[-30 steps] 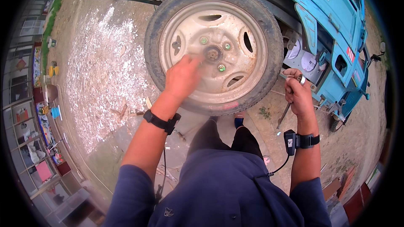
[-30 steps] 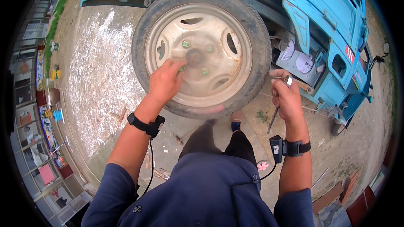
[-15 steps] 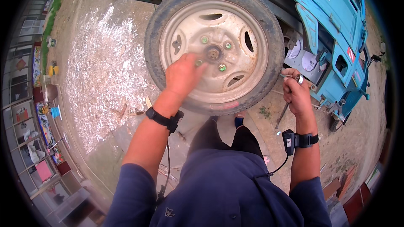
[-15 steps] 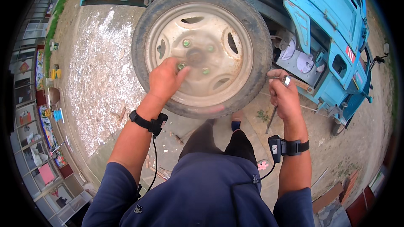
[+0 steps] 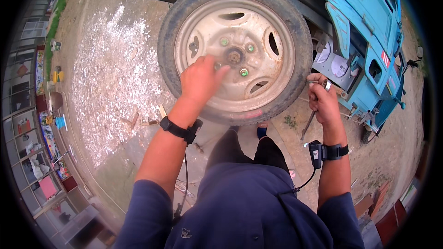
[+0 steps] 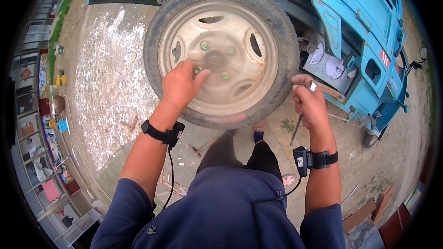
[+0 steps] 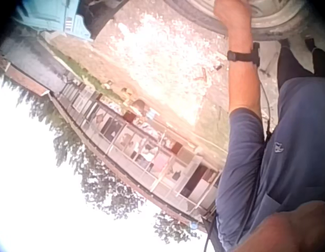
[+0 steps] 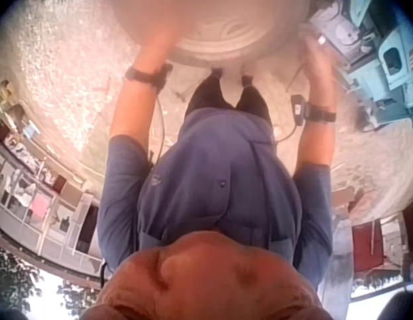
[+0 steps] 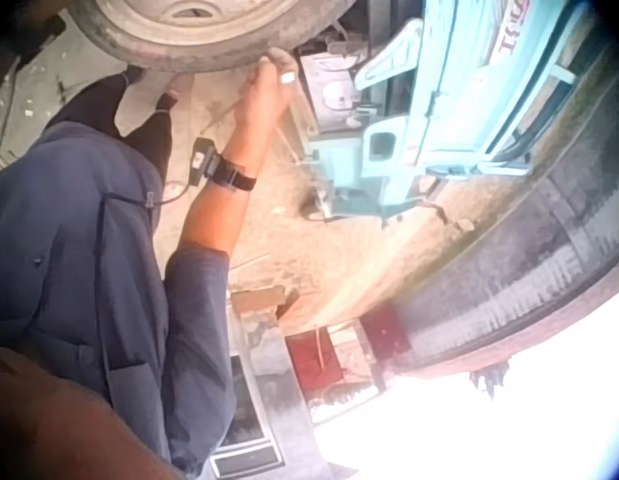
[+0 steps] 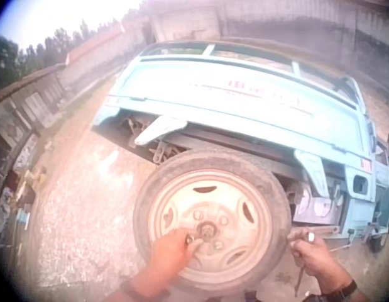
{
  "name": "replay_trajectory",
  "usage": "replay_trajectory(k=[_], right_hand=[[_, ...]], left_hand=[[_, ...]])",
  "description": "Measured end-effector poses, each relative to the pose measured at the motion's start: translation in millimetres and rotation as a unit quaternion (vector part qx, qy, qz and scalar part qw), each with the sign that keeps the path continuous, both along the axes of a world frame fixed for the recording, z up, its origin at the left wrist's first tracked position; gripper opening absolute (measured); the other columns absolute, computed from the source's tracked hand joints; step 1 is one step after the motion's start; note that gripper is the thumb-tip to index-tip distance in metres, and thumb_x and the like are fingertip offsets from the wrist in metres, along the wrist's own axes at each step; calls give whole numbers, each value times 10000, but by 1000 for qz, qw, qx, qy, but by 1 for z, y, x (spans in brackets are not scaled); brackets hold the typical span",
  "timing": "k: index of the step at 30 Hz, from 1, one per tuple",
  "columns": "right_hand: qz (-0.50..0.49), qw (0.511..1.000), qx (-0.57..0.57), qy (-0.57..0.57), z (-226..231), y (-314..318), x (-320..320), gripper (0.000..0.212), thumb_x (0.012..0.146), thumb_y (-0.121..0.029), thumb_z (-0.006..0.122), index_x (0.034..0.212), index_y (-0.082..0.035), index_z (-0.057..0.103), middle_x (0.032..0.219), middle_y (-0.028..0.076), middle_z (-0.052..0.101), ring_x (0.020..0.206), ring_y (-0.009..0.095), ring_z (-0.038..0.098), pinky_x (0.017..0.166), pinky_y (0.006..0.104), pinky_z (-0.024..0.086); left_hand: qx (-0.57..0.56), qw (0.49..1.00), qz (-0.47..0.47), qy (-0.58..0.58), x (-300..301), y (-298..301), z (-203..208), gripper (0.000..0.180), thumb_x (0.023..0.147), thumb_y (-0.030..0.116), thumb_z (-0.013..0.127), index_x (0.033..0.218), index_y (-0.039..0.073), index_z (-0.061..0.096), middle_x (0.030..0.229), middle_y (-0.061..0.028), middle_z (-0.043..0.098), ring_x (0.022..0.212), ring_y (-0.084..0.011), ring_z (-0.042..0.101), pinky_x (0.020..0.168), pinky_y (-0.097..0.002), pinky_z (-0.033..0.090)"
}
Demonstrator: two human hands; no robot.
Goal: The person removes a wheel from a blue tricycle using a wrench, picks up metal tools and washers from the ground, and then uses a long metal rod to adjust the axle assembly.
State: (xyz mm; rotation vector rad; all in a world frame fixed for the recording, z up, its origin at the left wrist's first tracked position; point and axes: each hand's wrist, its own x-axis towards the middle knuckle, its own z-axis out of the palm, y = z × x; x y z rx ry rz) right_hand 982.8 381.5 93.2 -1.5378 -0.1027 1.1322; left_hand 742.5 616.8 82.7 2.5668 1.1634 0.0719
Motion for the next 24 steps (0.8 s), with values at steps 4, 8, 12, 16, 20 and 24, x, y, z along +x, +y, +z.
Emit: replay_trajectory(k=[4,8,12,16,20,24], right_hand=[[1,1000,3,-3,-2,0,0,198,915,-116,551,1108,-74,570,671,-43,456,474,31,326,407,201,255],[6,1000,-2,-2,-4,0,-1,196,914,-116,552,1105,-73,572,670,-41,456,473,33,326,407,202,255],[-3,1000,-5,-8,-7,-4,0,199,915,-119,551,1107,-71,574,669,-39,455,471,33,325,407,204,255],[-12,1000,-9,-7,-13,-8,3,210,918,-123,548,1119,-69,575,669,-38,454,468,34,325,410,204,255],[-6,1000,-13,-7,-15,-6,1,186,942,-127,535,1122,-93,566,653,-47,434,451,32,302,401,211,241],[-1,1000,-5,-2,-12,1,-2,205,924,-118,543,1122,-72,572,660,-45,452,452,29,312,406,208,249]], left_hand=[[55,991,-85,-89,-6,-4,-3,265,858,229,724,1085,116,647,882,-88,659,760,-307,666,665,-409,535],[45,990,-38,-125,-9,-1,-4,276,870,226,717,1095,88,637,828,-89,657,716,-300,652,647,-397,520],[-7,988,62,-140,-42,-4,11,261,876,217,719,1069,60,639,731,-91,630,631,-259,618,610,-372,498],[-54,993,88,-60,-122,-30,17,290,863,208,735,1078,45,629,679,-84,621,574,-238,599,570,-365,488],[-31,989,89,110,-187,-52,15,326,834,222,761,1078,63,615,718,-89,629,632,-277,633,591,-384,508],[-37,982,135,124,-171,-48,24,331,832,233,766,1078,70,616,771,-100,658,680,-283,660,605,-391,521]])
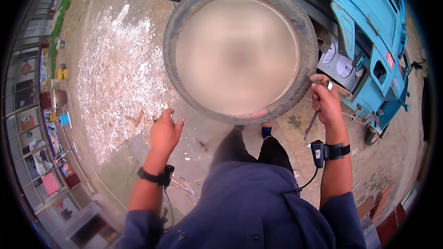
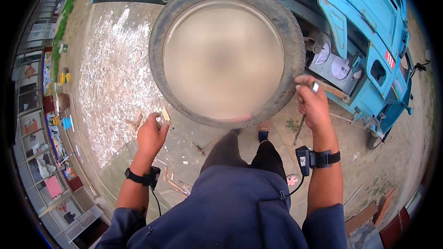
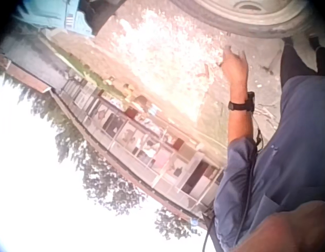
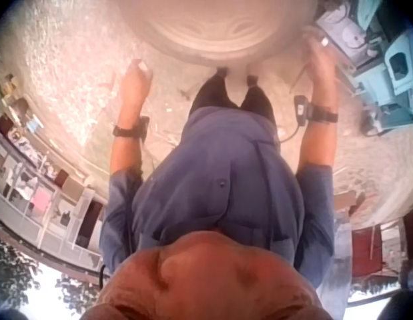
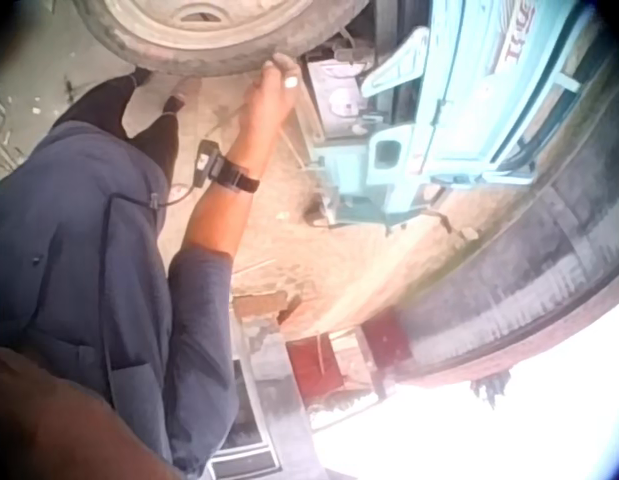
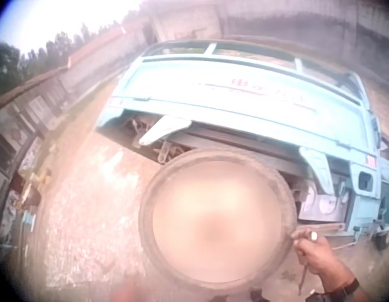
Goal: The person removes a wheel from a blue tricycle using a wrench, picks up metal tools and washers from the ground, and then uses a long metal rod to adjust the axle assembly.
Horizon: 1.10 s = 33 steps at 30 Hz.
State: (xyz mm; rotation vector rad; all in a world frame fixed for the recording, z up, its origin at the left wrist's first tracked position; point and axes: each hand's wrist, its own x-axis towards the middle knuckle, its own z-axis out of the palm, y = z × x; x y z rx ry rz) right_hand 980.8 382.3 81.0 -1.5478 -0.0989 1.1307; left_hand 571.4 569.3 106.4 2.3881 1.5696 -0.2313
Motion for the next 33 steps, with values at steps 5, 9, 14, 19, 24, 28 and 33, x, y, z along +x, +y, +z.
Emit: replay_trajectory(k=[5,9,14,19,24,28,33], right_hand=[[5,1000,-4,-6,3,1,-1,216,912,-109,553,1122,-63,574,663,-45,462,454,26,319,407,206,249],[9,1000,-3,-8,4,-1,-3,208,916,-113,553,1117,-64,576,665,-46,461,455,26,317,406,206,244],[0,1000,-12,-14,-3,-12,1,206,919,-115,552,1117,-65,578,668,-43,460,462,28,318,405,206,242],[-5,1000,-17,-11,-6,-17,2,211,917,-114,556,1122,-65,581,672,-41,463,471,29,326,406,204,247],[1,1000,-12,-6,-4,-9,-2,224,917,-120,569,1134,-67,583,672,-43,464,477,25,335,412,195,257],[9,1000,-15,-4,-2,-4,-5,225,917,-121,577,1134,-66,588,678,-44,466,481,20,336,415,192,261],[16,1000,-6,-4,-2,-1,-7,213,922,-118,569,1127,-66,588,683,-47,468,480,18,335,412,191,257]], left_hand=[[84,966,-144,-199,102,20,0,286,841,219,755,1039,50,637,778,-93,635,652,-277,635,601,-383,513],[64,972,-154,-164,156,39,-13,279,834,220,722,1058,72,646,943,-126,648,792,-321,661,688,-434,530],[39,980,-153,-123,171,48,-24,253,834,224,693,1040,84,651,993,-135,647,882,-362,657,742,-472,529],[52,975,-158,-149,173,48,-25,225,839,219,674,1015,80,654,996,-136,649,878,-365,657,750,-470,527],[39,979,-143,-137,175,51,-28,248,820,217,658,1021,71,655,1008,-147,653,888,-360,658,768,-464,528],[34,982,-125,-140,176,48,-29,273,802,208,657,1032,61,649,1000,-157,655,887,-362,659,772,-464,528],[33,981,-124,-144,176,49,-29,282,795,211,662,1026,51,644,991,-163,656,886,-368,658,771,-467,527]])
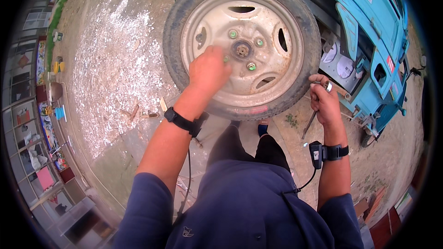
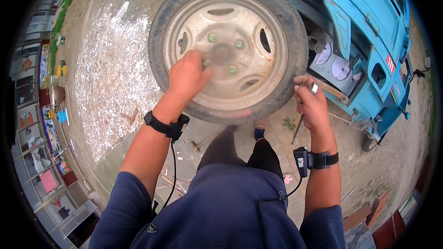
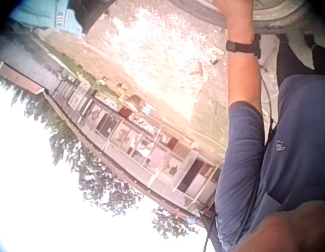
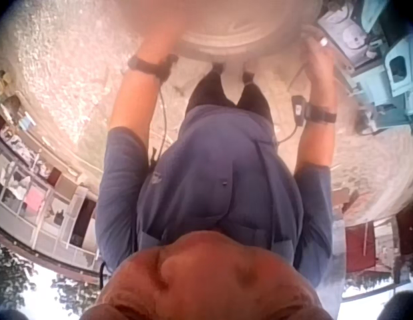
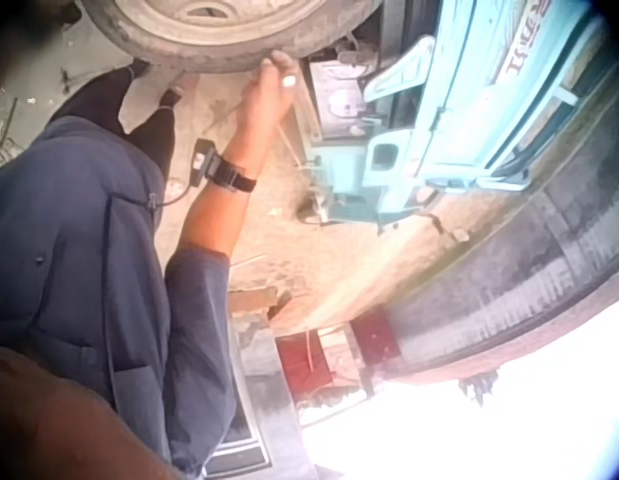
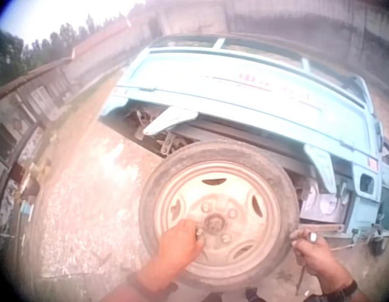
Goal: The person removes a wheel from a blue tricycle using a wrench, picks up metal tools and washers from the ground, and then uses a long metal rod to adjust the axle assembly.
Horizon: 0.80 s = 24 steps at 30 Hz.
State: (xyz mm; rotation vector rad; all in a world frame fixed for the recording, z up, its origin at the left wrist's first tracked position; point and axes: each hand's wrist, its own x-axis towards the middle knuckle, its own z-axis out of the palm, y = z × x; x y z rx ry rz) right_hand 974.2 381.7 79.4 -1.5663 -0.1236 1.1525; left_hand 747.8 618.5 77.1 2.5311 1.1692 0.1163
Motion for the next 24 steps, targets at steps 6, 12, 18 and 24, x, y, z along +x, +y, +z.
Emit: replay_trajectory(k=[6,12,18,24], right_hand=[[-5,1000,1,-3,1,-2,0,211,924,-115,565,1129,-65,582,677,-50,465,479,15,334,410,189,251],[-13,1000,-6,-5,-3,-5,2,219,923,-111,564,1136,-63,580,673,-51,465,480,15,335,411,190,252],[-12,1000,-6,-3,-3,-3,2,224,921,-116,569,1138,-61,581,674,-49,468,482,18,340,413,190,259],[-10,1000,1,-2,-2,-1,3,225,919,-121,576,1136,-63,585,681,-47,470,485,19,342,415,190,260]], left_hand=[[-7,1000,-1,10,2,0,5,266,789,211,664,998,48,635,983,-160,655,878,-370,659,764,-472,525],[12,1000,0,-3,-2,-6,-3,275,788,214,669,1001,48,620,972,-159,654,868,-373,657,753,-482,525],[3,1000,4,1,2,-2,0,270,786,207,669,987,35,618,976,-172,656,869,-375,658,746,-482,527],[-30,998,41,-29,-4,-6,16,284,767,195,682,984,20,626,903,-168,669,814,-347,672,708,-443,536]])
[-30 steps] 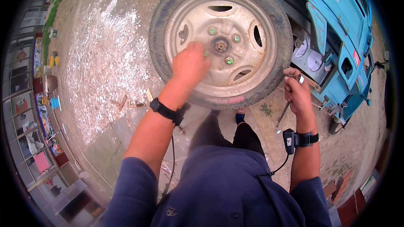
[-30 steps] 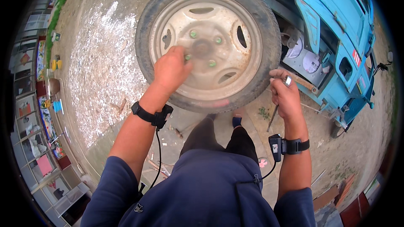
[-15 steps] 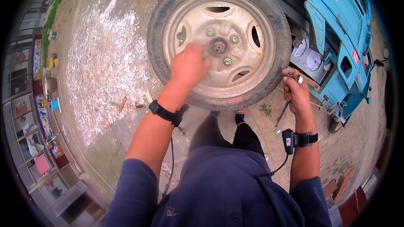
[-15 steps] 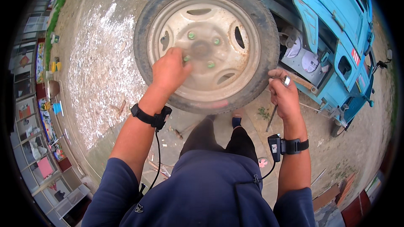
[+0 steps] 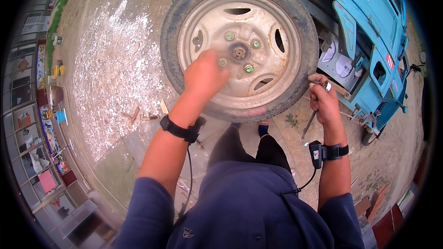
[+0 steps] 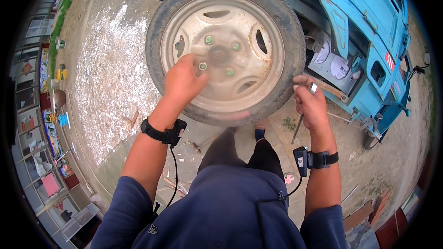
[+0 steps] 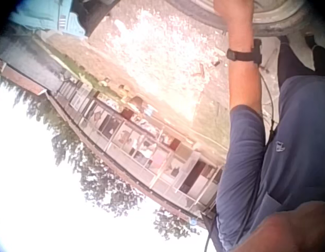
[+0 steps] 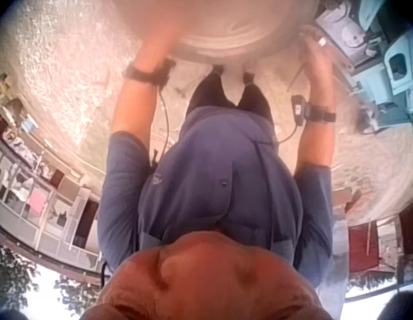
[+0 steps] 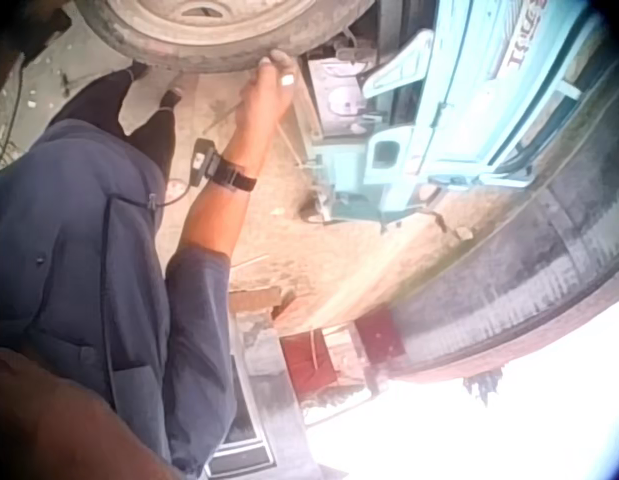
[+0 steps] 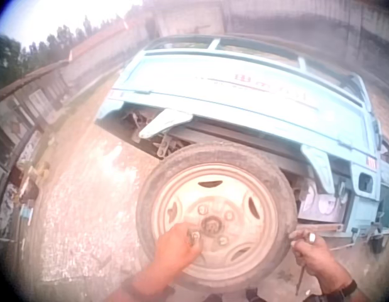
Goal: The person removes a wheel from a blue tricycle using a wrench, picks up metal tools and washers from the ground, and then uses a long metal rod to adjust the axle assembly.
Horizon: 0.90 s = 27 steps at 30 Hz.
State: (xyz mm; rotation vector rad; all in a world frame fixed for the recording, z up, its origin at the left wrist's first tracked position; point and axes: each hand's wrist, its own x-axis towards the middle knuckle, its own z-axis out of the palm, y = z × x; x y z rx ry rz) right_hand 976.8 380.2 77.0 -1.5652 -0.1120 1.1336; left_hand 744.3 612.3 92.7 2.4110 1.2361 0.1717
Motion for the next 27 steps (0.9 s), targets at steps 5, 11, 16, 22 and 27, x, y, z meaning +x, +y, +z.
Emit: replay_trajectory(k=[5,11,16,22,27], right_hand=[[-6,1000,-6,3,-3,2,2,221,917,-121,579,1131,-66,587,692,-47,469,489,18,337,415,191,253],[9,1000,-3,6,-1,7,1,212,914,-117,578,1120,-66,585,694,-49,466,500,15,339,417,189,243],[7,1000,-4,1,-3,7,5,217,916,-115,576,1127,-65,583,694,-50,466,503,15,341,416,189,240],[-1,1000,-8,4,-5,4,5,227,918,-126,578,1136,-64,580,693,-49,465,503,16,343,417,187,243],[2,1000,-4,2,-4,4,4,229,921,-123,578,1141,-58,575,689,-53,460,500,15,339,416,189,243]], left_hand=[[-7,1000,-12,25,-29,-4,-6,299,765,198,714,1002,37,630,829,-127,670,770,-326,676,684,-414,537],[-12,999,-27,-23,-11,-8,-2,370,793,209,719,1119,64,622,986,-128,662,849,-312,672,756,-415,529],[-18,999,-36,-6,-7,-2,-4,341,827,183,692,1146,88,621,1050,-148,654,896,-348,660,794,-445,522],[-1,999,-33,-4,-2,1,-9,270,836,166,674,1082,62,636,1006,-166,665,907,-377,652,782,-461,521],[-1,999,-37,3,1,5,-10,247,825,180,671,1038,58,643,967,-172,668,893,-369,658,770,-458,527]])
